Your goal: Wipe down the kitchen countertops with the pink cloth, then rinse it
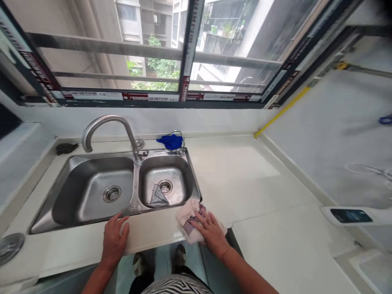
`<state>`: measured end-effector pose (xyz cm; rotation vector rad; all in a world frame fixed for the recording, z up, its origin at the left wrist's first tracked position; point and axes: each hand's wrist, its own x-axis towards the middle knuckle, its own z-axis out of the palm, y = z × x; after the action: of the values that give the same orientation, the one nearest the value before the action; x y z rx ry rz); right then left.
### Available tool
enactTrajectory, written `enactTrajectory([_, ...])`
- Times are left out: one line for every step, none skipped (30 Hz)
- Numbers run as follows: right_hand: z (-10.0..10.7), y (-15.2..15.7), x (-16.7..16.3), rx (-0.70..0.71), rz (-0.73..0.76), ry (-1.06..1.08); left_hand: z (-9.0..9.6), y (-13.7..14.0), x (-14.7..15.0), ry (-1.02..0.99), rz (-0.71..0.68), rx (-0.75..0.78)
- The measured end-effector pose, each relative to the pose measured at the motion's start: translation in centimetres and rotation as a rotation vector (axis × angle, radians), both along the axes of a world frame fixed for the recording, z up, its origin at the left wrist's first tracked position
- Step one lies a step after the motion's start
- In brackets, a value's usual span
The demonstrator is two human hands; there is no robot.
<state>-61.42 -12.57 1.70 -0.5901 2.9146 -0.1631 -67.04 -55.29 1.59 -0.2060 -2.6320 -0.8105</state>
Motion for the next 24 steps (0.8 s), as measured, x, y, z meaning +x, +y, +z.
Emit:
enactTrajectory([0.4,2.9,0.1,0.026,-0.058,0.009,-0.1,1.1,-0.5,-0.006,-0.008,-0.021])
enactTrajectory([0.9,5.5,0.1,0.041,-0.110,0.016,-0.2,2.1,-0.8,-0.013,-0.007,-0.048])
enactTrajectory([1.3,7.7,0.2,0.048,-0.157,0.019,-0.2,3.0,-1.0,-0.026,0.010,-0.083])
enactTrajectory([1.6,9.6,0.3,0.047,-0.194,0.015,-0.1,3.9,-1.1,-0.044,0.036,-0.125])
enactTrajectory([1.8,11.0,0.4,0.039,-0.217,0.007,-0.1,4.6,-1.0,-0.065,0.065,-0.170])
enactTrajectory([1.9,11.8,0.7,0.028,-0.233,-0.005,0.0,5.2,-0.9,-0.088,0.094,-0.213])
enactTrajectory([1.8,12.3,1.0,0.016,-0.244,-0.012,0.1,5.6,-0.7,-0.108,0.122,-0.248])
enactTrajectory([1.5,12.2,1.3,0.006,-0.255,-0.011,0.3,5.9,-0.6,-0.125,0.140,-0.272])
enactTrajectory([1.2,11.8,1.5,-0.004,-0.272,0.003,0.4,6.0,-0.5,-0.138,0.146,-0.287])
enactTrajectory([0.7,11.0,1.6,-0.015,-0.295,0.028,0.5,6.1,-0.4,-0.146,0.146,-0.296])
enactTrajectory([0.2,10.0,1.6,-0.025,-0.325,0.061,0.7,6.2,-0.4,-0.152,0.147,-0.304])
enactTrajectory([-0.2,8.9,1.3,-0.034,-0.365,0.098,0.8,6.3,-0.4,-0.158,0.149,-0.314])
enactTrajectory([-0.6,7.7,0.7,-0.045,-0.406,0.138,0.9,6.3,-0.5,-0.164,0.152,-0.326])
enactTrajectory([-0.8,6.7,-0.1,-0.057,-0.436,0.175,1.0,6.4,-0.6,-0.170,0.160,-0.337])
enactTrajectory([-0.8,5.8,-1.2,-0.074,-0.447,0.207,1.1,6.4,-0.7,-0.178,0.172,-0.346])
enactTrajectory([-0.7,5.2,-2.6,-0.092,-0.438,0.232,1.2,6.5,-0.9,-0.191,0.184,-0.353])
enactTrajectory([-0.4,4.9,-4.2,-0.110,-0.413,0.246,1.1,6.5,-1.0,-0.205,0.196,-0.358])
enactTrajectory([0.0,4.9,-5.9,-0.124,-0.381,0.246,1.0,6.4,-1.1,-0.221,0.202,-0.362])
enactTrajectory([0.5,5.2,-7.8,-0.127,-0.357,0.229,0.8,6.3,-1.2,-0.232,0.209,-0.366])
enactTrajectory([1.0,5.8,-9.9,-0.120,-0.349,0.202,0.6,6.2,-1.3,-0.238,0.217,-0.370])
enactTrajectory([1.5,6.5,-11.9,-0.107,-0.354,0.172,0.3,6.0,-1.5,-0.241,0.223,-0.376])
enactTrajectory([2.0,7.5,-13.9,-0.093,-0.367,0.143,-0.1,5.9,-1.6,-0.236,0.230,-0.381])
enactTrajectory([2.4,8.7,-15.7,-0.081,-0.390,0.122,-0.4,5.7,-1.7,-0.225,0.236,-0.384])
enactTrajectory([2.7,10.0,-17.3,-0.073,-0.423,0.111,-0.7,5.5,-1.8,-0.215,0.237,-0.387])
